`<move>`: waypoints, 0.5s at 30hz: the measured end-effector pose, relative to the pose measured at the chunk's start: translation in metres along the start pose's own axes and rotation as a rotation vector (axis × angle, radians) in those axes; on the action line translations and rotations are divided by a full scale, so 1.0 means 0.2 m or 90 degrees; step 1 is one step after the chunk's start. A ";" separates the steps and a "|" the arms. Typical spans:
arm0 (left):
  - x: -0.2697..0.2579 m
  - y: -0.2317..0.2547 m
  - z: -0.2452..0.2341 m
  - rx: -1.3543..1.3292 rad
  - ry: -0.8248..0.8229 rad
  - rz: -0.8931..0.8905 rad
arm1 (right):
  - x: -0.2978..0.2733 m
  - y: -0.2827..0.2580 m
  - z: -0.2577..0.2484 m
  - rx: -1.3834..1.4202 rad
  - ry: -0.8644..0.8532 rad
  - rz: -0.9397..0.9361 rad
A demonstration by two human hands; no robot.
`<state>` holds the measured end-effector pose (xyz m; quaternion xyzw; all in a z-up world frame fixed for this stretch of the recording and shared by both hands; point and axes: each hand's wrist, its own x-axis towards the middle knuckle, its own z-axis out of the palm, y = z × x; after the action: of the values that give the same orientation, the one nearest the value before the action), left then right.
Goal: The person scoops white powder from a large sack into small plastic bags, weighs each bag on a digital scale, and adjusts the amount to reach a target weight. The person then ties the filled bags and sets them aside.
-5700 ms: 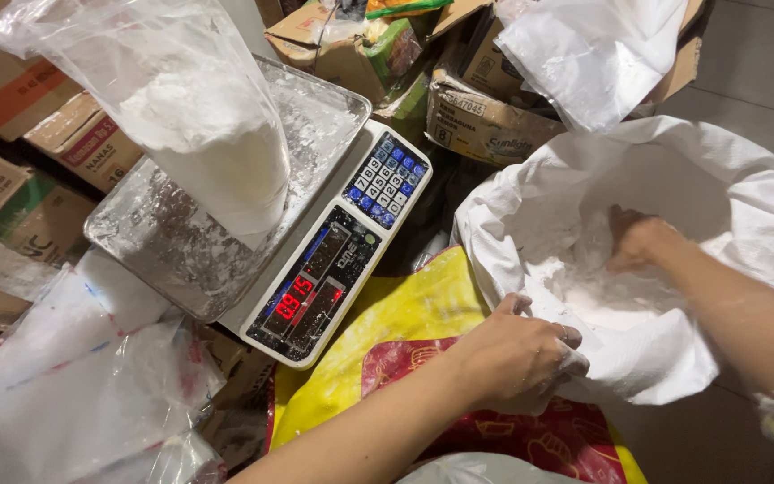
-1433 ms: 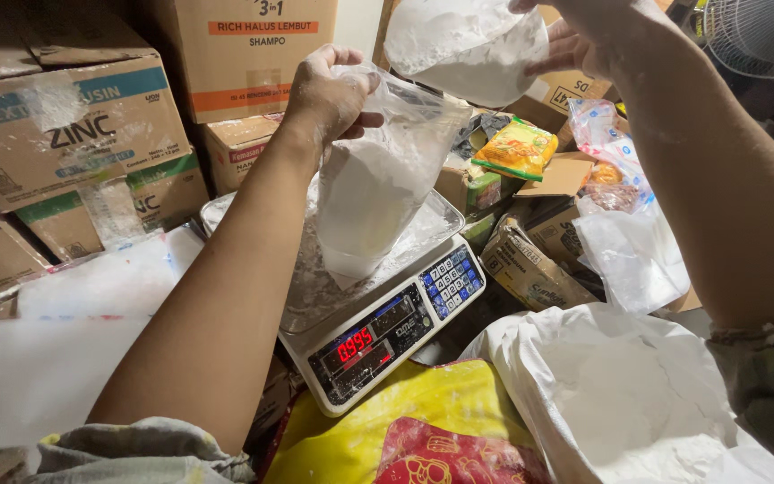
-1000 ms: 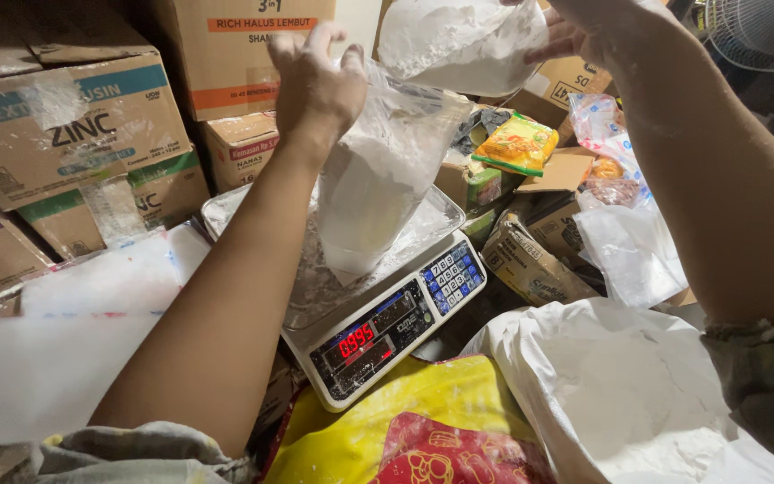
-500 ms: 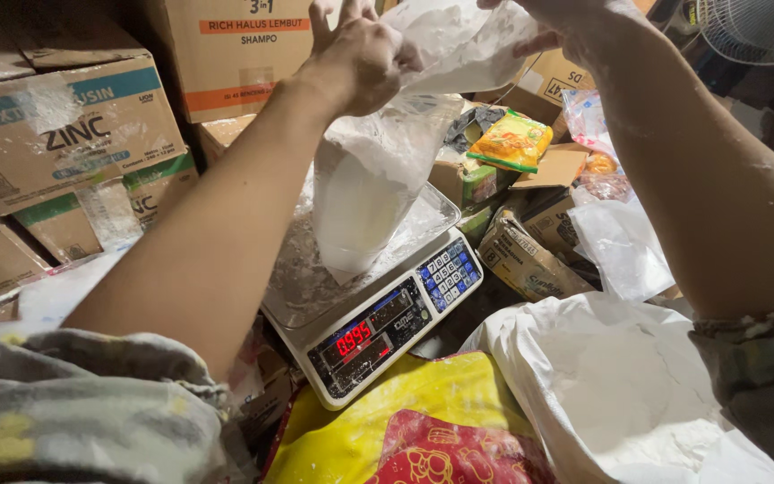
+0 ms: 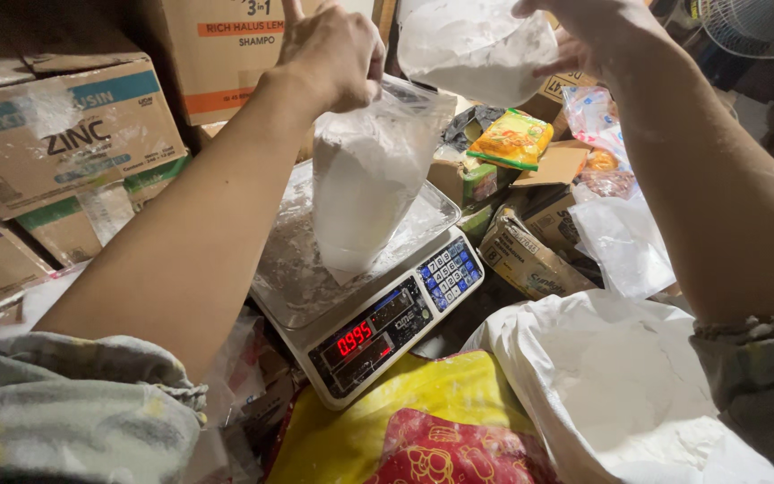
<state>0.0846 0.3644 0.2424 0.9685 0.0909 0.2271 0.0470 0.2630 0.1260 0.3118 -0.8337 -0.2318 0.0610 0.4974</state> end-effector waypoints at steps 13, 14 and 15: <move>0.09 0.04 0.01 -0.082 -0.032 -0.060 | -0.46 0.40 -0.34 0.279 0.043 0.134; 0.09 0.03 0.01 -0.092 -0.039 -0.067 | -0.50 0.49 -0.40 0.281 0.037 0.103; 0.09 0.02 0.01 -0.103 -0.046 -0.074 | -0.53 0.58 -0.46 0.252 0.083 0.161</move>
<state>0.1014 0.3630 0.2496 0.9622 0.1262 0.1957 0.1414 0.2385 -0.0409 0.2440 -0.7447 -0.0766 0.1133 0.6532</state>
